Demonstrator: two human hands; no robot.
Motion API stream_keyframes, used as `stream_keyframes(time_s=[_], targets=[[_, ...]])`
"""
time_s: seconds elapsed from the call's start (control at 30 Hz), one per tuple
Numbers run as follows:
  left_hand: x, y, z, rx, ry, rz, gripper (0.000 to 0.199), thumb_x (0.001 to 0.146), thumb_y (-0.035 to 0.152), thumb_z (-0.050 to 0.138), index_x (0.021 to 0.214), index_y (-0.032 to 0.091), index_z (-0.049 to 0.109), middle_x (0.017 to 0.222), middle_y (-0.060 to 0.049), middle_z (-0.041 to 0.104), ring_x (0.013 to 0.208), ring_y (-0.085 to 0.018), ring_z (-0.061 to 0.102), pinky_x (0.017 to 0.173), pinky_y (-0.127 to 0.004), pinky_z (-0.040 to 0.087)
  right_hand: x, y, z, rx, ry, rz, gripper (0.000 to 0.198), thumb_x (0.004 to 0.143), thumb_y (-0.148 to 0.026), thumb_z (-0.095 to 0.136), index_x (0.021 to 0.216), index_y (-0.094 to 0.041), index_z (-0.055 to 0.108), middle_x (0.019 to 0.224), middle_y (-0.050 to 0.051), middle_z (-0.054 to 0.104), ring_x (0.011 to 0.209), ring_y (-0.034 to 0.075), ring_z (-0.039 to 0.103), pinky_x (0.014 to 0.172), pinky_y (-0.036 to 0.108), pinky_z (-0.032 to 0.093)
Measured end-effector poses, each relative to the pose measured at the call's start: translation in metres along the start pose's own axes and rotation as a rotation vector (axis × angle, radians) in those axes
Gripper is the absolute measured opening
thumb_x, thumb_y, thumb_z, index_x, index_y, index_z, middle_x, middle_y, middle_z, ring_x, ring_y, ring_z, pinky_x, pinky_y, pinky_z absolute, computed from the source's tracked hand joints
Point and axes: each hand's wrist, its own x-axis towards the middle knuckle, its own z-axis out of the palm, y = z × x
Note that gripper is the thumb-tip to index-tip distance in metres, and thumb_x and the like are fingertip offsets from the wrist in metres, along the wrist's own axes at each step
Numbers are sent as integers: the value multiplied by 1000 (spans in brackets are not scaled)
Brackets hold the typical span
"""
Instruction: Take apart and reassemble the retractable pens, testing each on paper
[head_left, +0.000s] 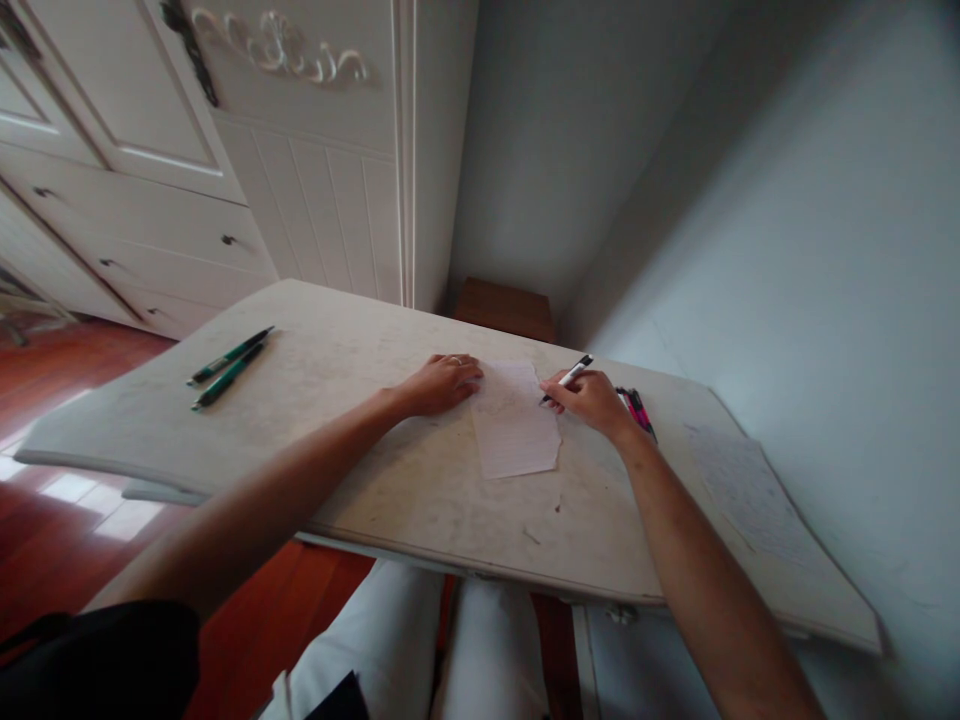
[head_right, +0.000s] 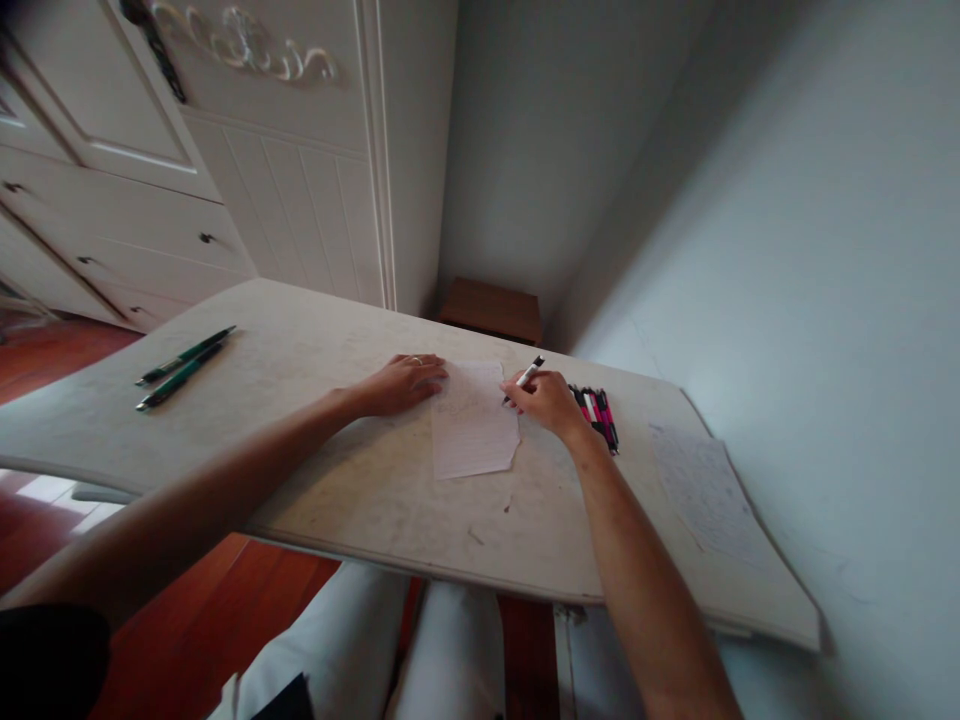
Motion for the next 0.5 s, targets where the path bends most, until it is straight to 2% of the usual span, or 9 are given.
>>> stream_keyframes(time_s=[0.33,0.5], targets=[[1,2,-1,-3,-21,-21,34,97,33,39,121,21,60,138,-10,55,130,-23,48,108,-43,35,3,6,-2,-75,53,26,35,83,-47,59,64,-17,66,57,5,70,50,18,67,52,24,50],[0,2,-2,-4,-22,-28,34,97,33,39,121,20,60,137,-10,55,130,-24,48,108,-42,35,2,4,0,-25,42,41,38,81,-50,61,65,-17,66,59,6,71,50,18,67,49,24,50]])
